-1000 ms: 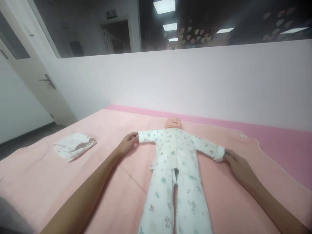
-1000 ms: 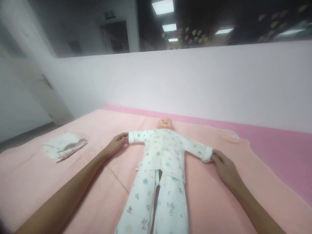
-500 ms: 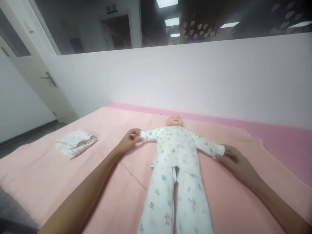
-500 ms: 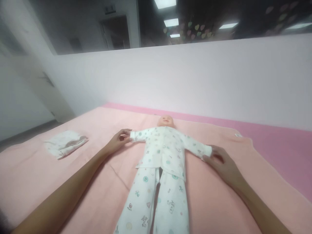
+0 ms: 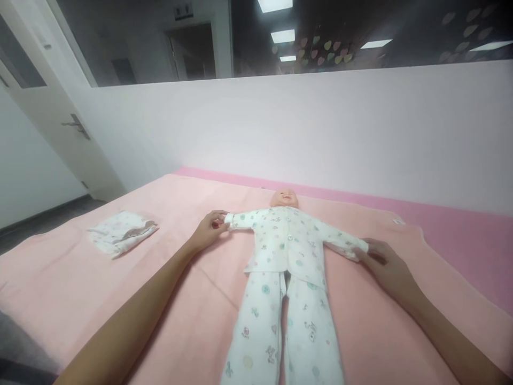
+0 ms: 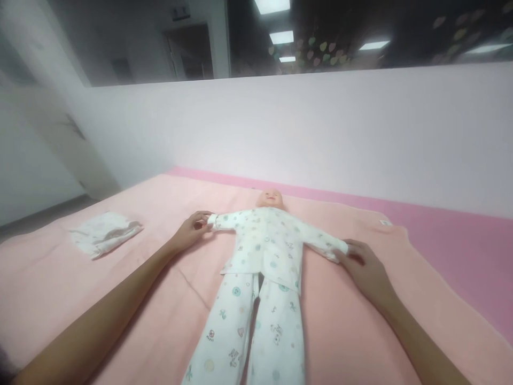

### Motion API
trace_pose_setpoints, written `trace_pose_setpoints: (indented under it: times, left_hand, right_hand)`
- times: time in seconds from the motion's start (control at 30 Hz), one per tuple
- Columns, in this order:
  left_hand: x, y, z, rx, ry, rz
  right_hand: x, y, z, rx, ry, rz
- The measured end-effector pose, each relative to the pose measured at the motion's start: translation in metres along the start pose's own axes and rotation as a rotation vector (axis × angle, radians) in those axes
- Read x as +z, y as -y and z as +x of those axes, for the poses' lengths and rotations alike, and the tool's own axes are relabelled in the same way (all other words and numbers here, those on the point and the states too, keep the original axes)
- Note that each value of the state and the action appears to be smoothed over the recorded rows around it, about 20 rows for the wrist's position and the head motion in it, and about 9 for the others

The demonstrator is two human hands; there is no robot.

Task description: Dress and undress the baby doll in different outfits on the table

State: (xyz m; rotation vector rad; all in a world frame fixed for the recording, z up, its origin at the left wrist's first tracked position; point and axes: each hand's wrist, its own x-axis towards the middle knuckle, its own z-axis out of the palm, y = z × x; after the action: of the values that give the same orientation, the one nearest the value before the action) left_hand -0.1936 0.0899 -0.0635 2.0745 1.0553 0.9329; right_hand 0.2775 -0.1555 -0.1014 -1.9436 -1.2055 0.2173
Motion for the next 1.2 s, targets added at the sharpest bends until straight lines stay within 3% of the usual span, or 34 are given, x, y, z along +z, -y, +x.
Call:
trace_pose_setpoints:
  times: [0.23, 0.33, 0.47, 0.53, 0.67, 0.77, 1.0, 1.2]
  left_hand:
    - [0.005, 0.000, 0.000, 0.022, 0.055, 0.033]
    - [0.005, -0.003, -0.002, 0.065, 0.000, 0.110]
    - [0.001, -0.031, -0.017, 0.180, -0.122, 0.219]
    - [0.001, -0.052, -0.033, 0.216, -0.050, 0.245]
    - [0.012, -0.087, -0.077, 0.224, 0.223, 0.317]
    - [0.031, -0.100, -0.104, 0.150, 0.296, 0.372]
    - [0.077, -0.105, -0.122, -0.019, 0.076, 0.485]
    - [0.091, -0.105, -0.129, -0.098, -0.079, 0.502]
  right_hand:
    - [0.005, -0.004, 0.001, -0.020, 0.030, -0.014]
    - [0.008, -0.001, 0.001, -0.053, -0.106, 0.036]
    - [0.003, 0.021, -0.011, -0.357, -0.352, -0.001]
    - [0.000, 0.041, -0.029, -0.429, -0.276, -0.039]
    - [0.006, 0.080, -0.085, -0.407, 0.117, -0.077]
    - [0.016, 0.097, -0.117, -0.369, 0.214, -0.111]
    - [0.036, 0.095, -0.120, -0.221, 0.178, -0.246]
    - [0.041, 0.092, -0.127, -0.231, 0.112, -0.291]
